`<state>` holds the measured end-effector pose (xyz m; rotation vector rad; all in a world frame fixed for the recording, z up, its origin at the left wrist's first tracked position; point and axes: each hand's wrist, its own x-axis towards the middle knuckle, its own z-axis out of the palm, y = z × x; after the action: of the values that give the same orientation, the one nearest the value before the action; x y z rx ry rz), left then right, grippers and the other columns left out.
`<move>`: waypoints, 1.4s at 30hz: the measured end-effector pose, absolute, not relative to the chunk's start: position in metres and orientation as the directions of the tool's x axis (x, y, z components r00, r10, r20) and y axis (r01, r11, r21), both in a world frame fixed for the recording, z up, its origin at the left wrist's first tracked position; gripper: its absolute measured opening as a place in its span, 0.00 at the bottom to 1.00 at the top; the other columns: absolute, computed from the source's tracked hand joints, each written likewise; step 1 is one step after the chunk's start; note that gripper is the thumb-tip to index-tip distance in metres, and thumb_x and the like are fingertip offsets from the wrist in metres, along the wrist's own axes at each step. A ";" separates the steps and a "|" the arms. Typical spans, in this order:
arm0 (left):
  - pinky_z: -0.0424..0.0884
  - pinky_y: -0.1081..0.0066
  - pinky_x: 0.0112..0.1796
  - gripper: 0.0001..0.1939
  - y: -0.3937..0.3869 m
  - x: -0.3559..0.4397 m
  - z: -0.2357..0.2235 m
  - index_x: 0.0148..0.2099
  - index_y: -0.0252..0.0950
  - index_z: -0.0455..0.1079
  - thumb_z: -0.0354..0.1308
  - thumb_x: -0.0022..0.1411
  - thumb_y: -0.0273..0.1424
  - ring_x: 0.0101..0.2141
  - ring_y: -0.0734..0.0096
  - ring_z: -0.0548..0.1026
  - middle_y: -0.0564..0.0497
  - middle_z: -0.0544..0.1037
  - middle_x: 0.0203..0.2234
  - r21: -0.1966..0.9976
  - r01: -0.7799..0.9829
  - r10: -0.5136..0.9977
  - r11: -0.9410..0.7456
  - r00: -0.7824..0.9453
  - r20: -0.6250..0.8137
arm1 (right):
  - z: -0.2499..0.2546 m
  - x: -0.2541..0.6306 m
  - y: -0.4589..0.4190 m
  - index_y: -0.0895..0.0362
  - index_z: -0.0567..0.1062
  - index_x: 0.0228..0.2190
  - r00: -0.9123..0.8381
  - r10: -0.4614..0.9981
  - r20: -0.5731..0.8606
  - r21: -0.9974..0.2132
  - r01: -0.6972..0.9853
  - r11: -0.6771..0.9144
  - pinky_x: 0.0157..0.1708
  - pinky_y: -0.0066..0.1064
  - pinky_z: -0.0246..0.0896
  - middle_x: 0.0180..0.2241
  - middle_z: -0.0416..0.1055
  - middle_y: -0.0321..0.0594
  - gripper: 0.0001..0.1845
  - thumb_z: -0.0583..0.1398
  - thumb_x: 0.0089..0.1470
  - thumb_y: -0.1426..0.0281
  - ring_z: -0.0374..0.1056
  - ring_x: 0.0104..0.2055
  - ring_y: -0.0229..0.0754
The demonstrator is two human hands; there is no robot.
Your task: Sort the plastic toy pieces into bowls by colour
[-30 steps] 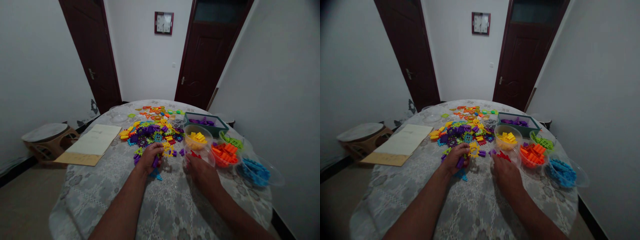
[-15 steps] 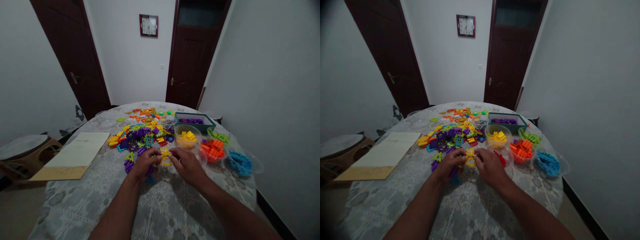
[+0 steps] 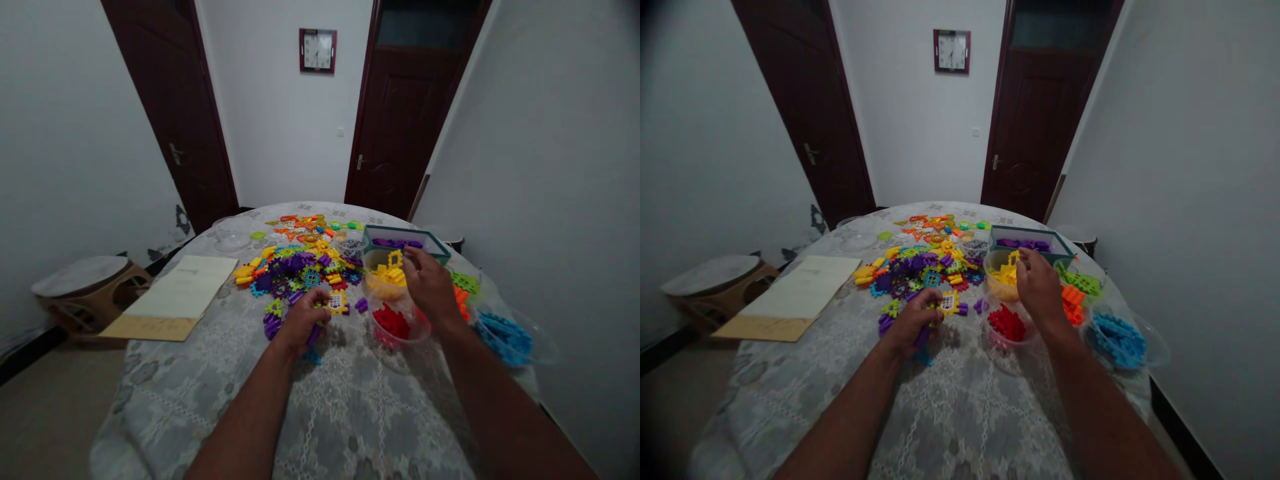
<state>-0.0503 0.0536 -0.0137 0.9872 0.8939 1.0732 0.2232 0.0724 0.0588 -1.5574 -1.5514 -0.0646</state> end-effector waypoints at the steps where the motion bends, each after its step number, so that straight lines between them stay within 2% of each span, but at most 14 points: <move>1: 0.60 0.79 0.20 0.20 0.054 -0.050 -0.014 0.42 0.40 0.68 0.65 0.44 0.26 0.23 0.79 0.66 0.57 0.71 0.32 0.947 -0.276 0.968 0.165 0.229 -0.102 | 0.058 0.218 0.069 0.56 0.77 0.52 0.177 0.785 0.594 -0.538 0.813 0.224 0.51 0.41 0.68 0.50 0.79 0.49 0.20 0.56 0.63 0.62 0.76 0.47 0.50; 5: 0.54 0.81 0.19 0.20 0.054 -0.048 -0.017 0.42 0.41 0.66 0.62 0.43 0.25 0.24 0.79 0.64 0.57 0.70 0.34 0.938 -0.296 0.963 0.180 0.248 -0.106 | 0.051 0.180 0.049 0.55 0.79 0.47 -0.093 0.901 0.424 -0.567 0.749 0.344 0.44 0.37 0.69 0.44 0.81 0.46 0.16 0.56 0.64 0.63 0.77 0.42 0.46; 9: 0.57 0.81 0.21 0.19 0.054 -0.047 -0.019 0.42 0.41 0.66 0.63 0.45 0.27 0.26 0.77 0.67 0.55 0.72 0.35 0.949 -0.275 0.963 0.152 0.259 -0.079 | 0.042 0.147 0.039 0.55 0.78 0.48 -0.251 0.906 0.341 -0.563 0.717 0.411 0.43 0.37 0.68 0.42 0.81 0.45 0.15 0.57 0.64 0.66 0.76 0.38 0.45; 12: 0.58 0.80 0.21 0.18 0.054 -0.047 -0.020 0.43 0.41 0.66 0.63 0.47 0.27 0.26 0.77 0.67 0.55 0.73 0.36 0.965 -0.243 0.963 0.103 0.266 -0.035 | 0.037 0.138 0.040 0.55 0.77 0.50 -0.269 0.908 0.323 -0.596 0.687 0.415 0.40 0.35 0.67 0.39 0.81 0.43 0.16 0.58 0.63 0.67 0.76 0.38 0.44; 16: 0.59 0.79 0.21 0.19 0.054 -0.045 -0.020 0.44 0.42 0.67 0.64 0.48 0.27 0.25 0.77 0.66 0.55 0.73 0.35 0.970 -0.234 0.968 0.070 0.252 -0.009 | 0.035 0.141 0.043 0.55 0.77 0.49 -0.226 0.938 0.263 -0.708 0.615 0.347 0.34 0.31 0.64 0.32 0.78 0.37 0.16 0.58 0.61 0.67 0.74 0.34 0.42; 20: 0.58 0.78 0.21 0.25 0.052 -0.041 -0.019 0.53 0.44 0.68 0.64 0.51 0.30 0.25 0.77 0.66 0.55 0.73 0.34 0.943 -0.303 0.956 0.136 0.291 -0.045 | 0.038 0.150 0.047 0.56 0.76 0.45 -0.189 0.959 0.210 -0.802 0.529 0.280 0.30 0.29 0.63 0.31 0.76 0.35 0.14 0.59 0.58 0.66 0.72 0.32 0.40; 23: 0.56 0.78 0.21 0.21 0.053 -0.041 -0.019 0.51 0.42 0.71 0.66 0.54 0.35 0.24 0.77 0.64 0.56 0.71 0.30 0.909 -0.359 0.952 0.212 0.286 -0.109 | 0.042 0.166 0.055 0.57 0.76 0.45 -0.143 0.967 0.210 -0.810 0.529 0.254 0.30 0.29 0.63 0.30 0.76 0.36 0.15 0.60 0.57 0.64 0.71 0.31 0.40; 27: 0.60 0.75 0.21 0.17 0.057 -0.047 -0.020 0.43 0.34 0.74 0.64 0.54 0.39 0.24 0.77 0.65 0.53 0.69 0.29 0.758 -0.561 0.935 0.332 0.304 -0.185 | 0.049 0.195 0.075 0.57 0.76 0.47 0.009 0.957 0.291 -0.766 0.602 0.227 0.30 0.31 0.66 0.34 0.78 0.39 0.19 0.61 0.57 0.61 0.72 0.31 0.42; 31: 0.68 0.70 0.26 0.20 0.062 -0.055 -0.022 0.43 0.30 0.76 0.58 0.45 0.30 0.25 0.72 0.67 0.49 0.70 0.29 0.631 -0.694 0.931 0.346 0.340 -0.137 | 0.063 0.214 0.086 0.57 0.76 0.51 0.198 0.866 0.460 -0.660 0.728 0.184 0.41 0.38 0.71 0.43 0.81 0.47 0.22 0.60 0.58 0.62 0.77 0.40 0.47; 34: 0.70 0.70 0.29 0.24 0.064 -0.057 -0.025 0.43 0.30 0.76 0.56 0.39 0.24 0.26 0.73 0.68 0.48 0.70 0.31 0.619 -0.720 0.943 0.313 0.315 -0.111 | 0.073 0.211 0.066 0.56 0.76 0.55 0.212 0.809 0.548 -0.581 0.793 0.186 0.46 0.42 0.71 0.48 0.80 0.49 0.23 0.59 0.59 0.63 0.78 0.44 0.50; 36: 0.70 0.71 0.29 0.26 0.065 -0.055 -0.026 0.44 0.32 0.76 0.55 0.37 0.21 0.27 0.74 0.68 0.50 0.70 0.31 0.651 -0.705 0.954 0.281 0.282 -0.106 | 0.075 0.203 0.039 0.55 0.77 0.53 0.112 0.849 0.516 -0.551 0.803 0.229 0.43 0.41 0.72 0.46 0.81 0.47 0.21 0.58 0.62 0.62 0.78 0.40 0.48; 38: 0.70 0.73 0.29 0.28 0.065 -0.052 -0.027 0.45 0.33 0.76 0.55 0.38 0.19 0.27 0.75 0.68 0.51 0.69 0.31 0.692 -0.679 0.964 0.247 0.242 -0.107 | 0.069 0.191 0.005 0.54 0.77 0.52 -0.109 0.913 0.392 -0.502 0.807 0.312 0.42 0.40 0.73 0.44 0.81 0.46 0.19 0.56 0.64 0.62 0.78 0.38 0.46; 40: 0.72 0.73 0.30 0.27 0.065 -0.049 -0.027 0.45 0.33 0.77 0.55 0.39 0.17 0.27 0.75 0.69 0.51 0.70 0.32 0.719 -0.657 0.971 0.227 0.213 -0.112 | 0.055 0.178 -0.026 0.53 0.76 0.55 -0.351 0.911 0.218 -0.423 0.807 0.412 0.47 0.41 0.72 0.49 0.79 0.47 0.19 0.56 0.65 0.64 0.78 0.44 0.48; 42: 0.74 0.72 0.33 0.27 0.065 -0.047 -0.028 0.45 0.33 0.77 0.55 0.40 0.17 0.29 0.75 0.71 0.50 0.72 0.33 0.729 -0.647 0.972 0.223 0.203 -0.118 | 0.037 0.166 -0.048 0.51 0.73 0.59 -0.451 0.891 0.050 -0.322 0.838 0.441 0.52 0.44 0.70 0.60 0.72 0.50 0.24 0.58 0.62 0.68 0.75 0.53 0.52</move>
<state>-0.0469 0.0648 -0.0278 0.6100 0.6491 1.2323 0.1661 -0.0484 0.0368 -1.5112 -2.4803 0.3718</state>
